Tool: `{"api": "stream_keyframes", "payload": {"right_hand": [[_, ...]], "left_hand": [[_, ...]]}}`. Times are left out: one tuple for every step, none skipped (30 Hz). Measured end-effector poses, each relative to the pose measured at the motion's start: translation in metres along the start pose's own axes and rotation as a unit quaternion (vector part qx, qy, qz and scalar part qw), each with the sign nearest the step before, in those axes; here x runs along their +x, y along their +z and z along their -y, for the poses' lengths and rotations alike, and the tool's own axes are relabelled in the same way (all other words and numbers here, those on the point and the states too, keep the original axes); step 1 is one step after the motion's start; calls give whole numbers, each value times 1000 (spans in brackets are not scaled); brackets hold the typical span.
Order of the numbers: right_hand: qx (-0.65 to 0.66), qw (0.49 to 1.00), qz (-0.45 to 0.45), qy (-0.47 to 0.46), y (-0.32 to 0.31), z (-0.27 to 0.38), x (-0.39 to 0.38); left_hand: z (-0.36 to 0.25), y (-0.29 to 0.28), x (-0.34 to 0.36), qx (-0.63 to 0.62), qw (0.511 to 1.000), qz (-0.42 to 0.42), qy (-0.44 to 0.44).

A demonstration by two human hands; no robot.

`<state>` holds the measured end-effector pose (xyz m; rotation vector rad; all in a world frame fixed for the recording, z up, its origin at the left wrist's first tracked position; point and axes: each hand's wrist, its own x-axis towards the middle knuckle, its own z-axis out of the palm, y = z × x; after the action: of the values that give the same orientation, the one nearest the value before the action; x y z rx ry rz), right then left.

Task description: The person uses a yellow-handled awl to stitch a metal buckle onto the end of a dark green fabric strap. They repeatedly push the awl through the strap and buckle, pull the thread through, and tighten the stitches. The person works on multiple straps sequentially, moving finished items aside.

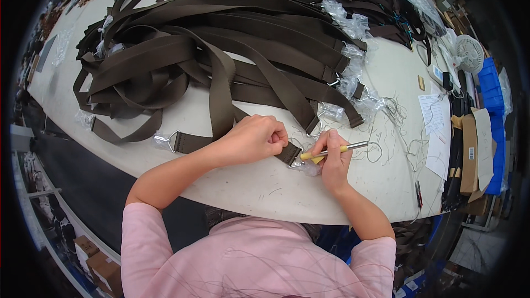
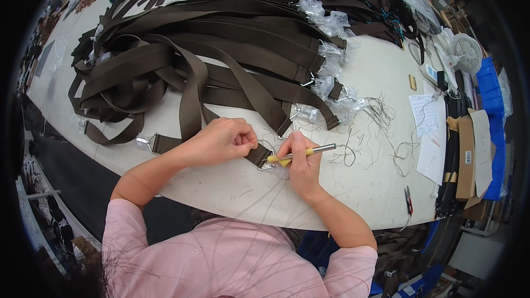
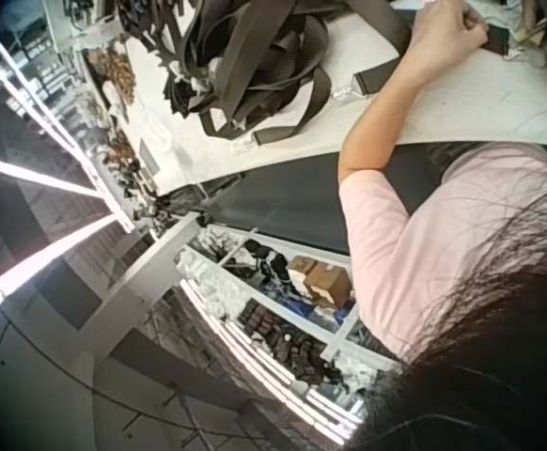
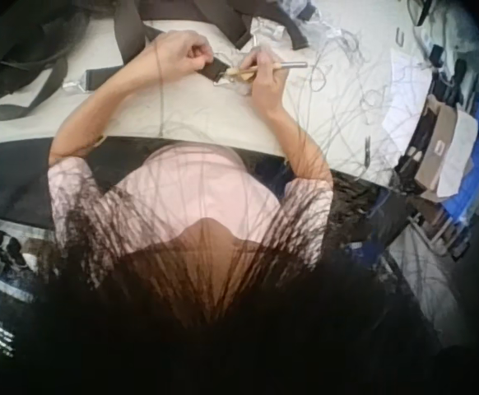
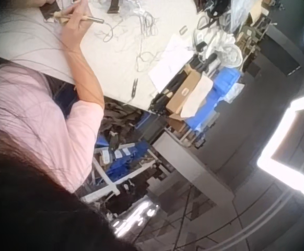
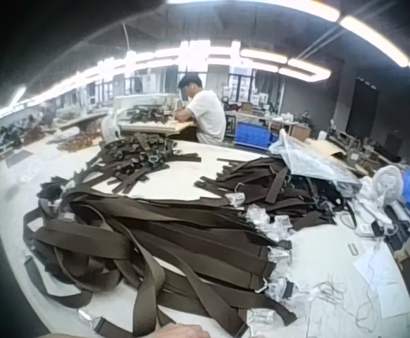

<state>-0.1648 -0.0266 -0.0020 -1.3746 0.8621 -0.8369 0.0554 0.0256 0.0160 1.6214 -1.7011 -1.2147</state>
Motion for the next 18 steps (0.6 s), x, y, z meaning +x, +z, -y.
{"api": "stream_keyframes", "payload": {"right_hand": [[8, 1000, -10, 0, -4, -1, 0], [15, 1000, -21, -1, -7, -1, 1], [20, 999, -28, -5, -10, -1, 2], [25, 999, -34, -8, -12, -3, 4], [30, 999, -39, -11, -14, -3, 5], [17, 999, -30, -5, -15, -3, 5], [2, 1000, -19, 2, -16, -2, 2], [-12, 1000, -8, 9, -16, -1, 1], [-14, 1000, 2, 5, -15, 0, 2], [-19, 1000, 12, 2, -13, 2, 2], [-23, 999, 22, -1, -11, 3, 2], [-18, 1000, 21, -1, -10, 4, 3], [-11, 1000, 23, -1, -8, 5, 3], [-5, 1000, 25, -1, -6, 5, 4], [-15, 999, 28, 4, -6, 5, 5], [-27, 999, 30, 10, -7, 5, 4], [-39, 999, 32, 17, -8, 4, 4], [-26, 999, 22, 16, -7, 2, 5]], "left_hand": [[2, -1, -1, -6, 1000, -7, 2], [1, 0, -2, -12, 1000, -14, 5], [-2, 1, -4, 17, 1000, -13, 6], [-12, -1, -8, 45, 999, -11, 7], [-18, 1, -11, 73, 997, -10, 7], [-16, 12, -12, 121, 991, -47, 25], [-14, 18, -12, 143, 987, -64, 38], [-12, 23, -12, 164, 982, -81, 51], [-11, 25, -11, 185, 976, -98, 64], [-9, 25, -8, 173, 978, -93, 68], [-7, 24, -6, 160, 981, -87, 72], [-6, 23, -4, 147, 983, -82, 76], [-5, 22, -3, 134, 985, -80, 72], [-5, 21, -2, 121, 987, -77, 68], [-5, 20, -1, 107, 989, -75, 64], [-5, 17, 0, 77, 994, -63, 55], [-6, 12, 1, 46, 997, -51, 46], [-7, 8, 1, 16, 998, -38, 36]]}}
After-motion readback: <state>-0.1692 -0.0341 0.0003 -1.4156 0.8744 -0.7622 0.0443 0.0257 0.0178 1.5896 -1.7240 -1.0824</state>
